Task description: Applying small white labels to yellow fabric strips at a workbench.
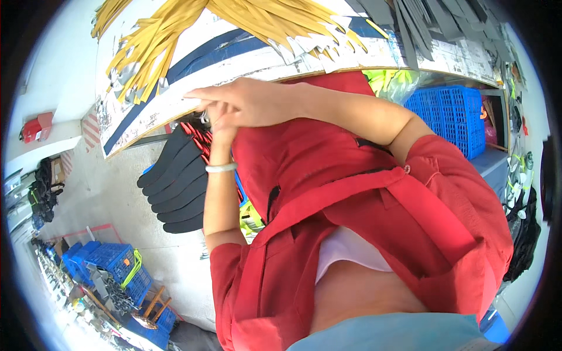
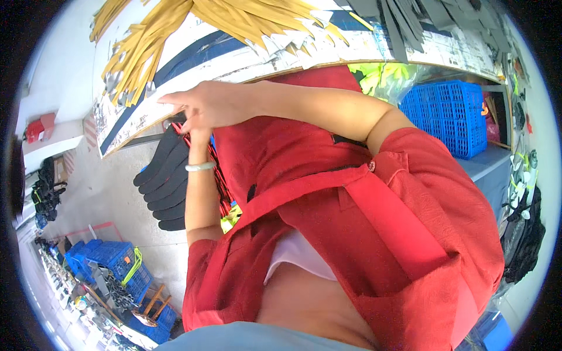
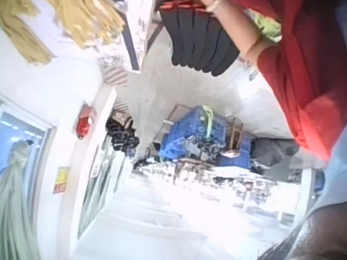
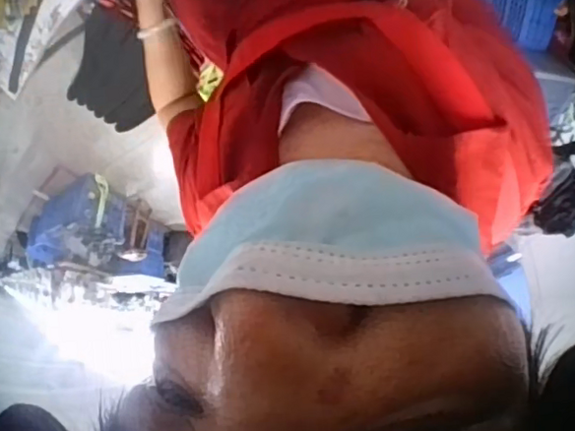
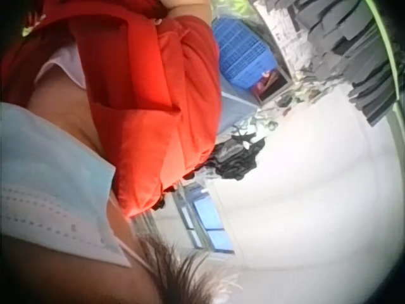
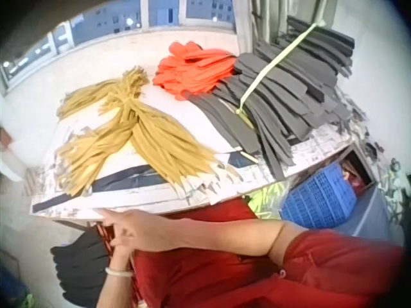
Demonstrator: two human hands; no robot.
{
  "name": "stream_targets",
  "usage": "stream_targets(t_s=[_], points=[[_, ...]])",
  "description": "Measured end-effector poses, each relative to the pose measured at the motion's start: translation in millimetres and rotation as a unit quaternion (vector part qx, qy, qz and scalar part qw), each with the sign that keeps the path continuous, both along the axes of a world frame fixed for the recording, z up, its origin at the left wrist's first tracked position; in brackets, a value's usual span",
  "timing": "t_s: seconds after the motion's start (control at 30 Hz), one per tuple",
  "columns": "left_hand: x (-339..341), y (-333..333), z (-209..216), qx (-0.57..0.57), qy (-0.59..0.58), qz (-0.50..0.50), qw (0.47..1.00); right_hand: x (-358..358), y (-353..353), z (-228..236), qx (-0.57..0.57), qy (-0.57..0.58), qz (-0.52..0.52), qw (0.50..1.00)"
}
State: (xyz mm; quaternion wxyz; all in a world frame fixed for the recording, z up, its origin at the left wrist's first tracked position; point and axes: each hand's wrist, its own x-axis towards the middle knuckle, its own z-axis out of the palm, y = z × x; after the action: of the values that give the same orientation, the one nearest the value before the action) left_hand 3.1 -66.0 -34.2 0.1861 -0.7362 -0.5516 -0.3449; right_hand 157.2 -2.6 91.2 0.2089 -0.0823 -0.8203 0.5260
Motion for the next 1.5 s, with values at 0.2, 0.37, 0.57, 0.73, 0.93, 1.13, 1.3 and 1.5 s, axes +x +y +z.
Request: stream_targets(t_s=[0.2, 0.37, 0.57, 0.73, 0.93, 1.13, 1.3, 1.5], points=[[13.4, -22.2, -16.4, -0.381, -0.638, -0.023, 0.669, 99.9, 72.9, -52.3, 0.4, -0.149, -0.213, 0.879], [44.9, -1.2, -3.4, -0.399, -0.614, -0.07, 0.678, 119.5, 95.9, -64.6, 0.355, -0.201, -0.224, 0.885], [66.6, 60.8, 50.3, -0.203, -0.471, -0.149, 0.845, 83.5, 88.0, -34.7, 0.191, -0.088, -0.127, 0.969], [49.1, 76.0, 62.0, -0.251, -0.455, -0.196, 0.832, 72.0, 99.1, -32.1, -0.02, -0.062, -0.129, 0.99], [35.3, 70.9, 65.3, -0.311, -0.549, -0.191, 0.752, 65.0, 106.6, -27.0, -0.08, -0.071, -0.071, 0.992], [17.6, 74.6, 62.4, -0.329, -0.648, -0.238, 0.644, 47.3, 124.5, -14.0, -0.113, -0.187, 0.038, 0.975], [12.4, 70.9, 67.4, -0.358, -0.664, -0.252, 0.606, 44.1, 117.2, -18.4, -0.189, -0.123, 0.033, 0.974], [26.9, 68.0, 65.9, -0.188, -0.513, -0.032, 0.837, 22.4, 84.6, -26.0, 0.191, -0.093, -0.183, 0.96]])
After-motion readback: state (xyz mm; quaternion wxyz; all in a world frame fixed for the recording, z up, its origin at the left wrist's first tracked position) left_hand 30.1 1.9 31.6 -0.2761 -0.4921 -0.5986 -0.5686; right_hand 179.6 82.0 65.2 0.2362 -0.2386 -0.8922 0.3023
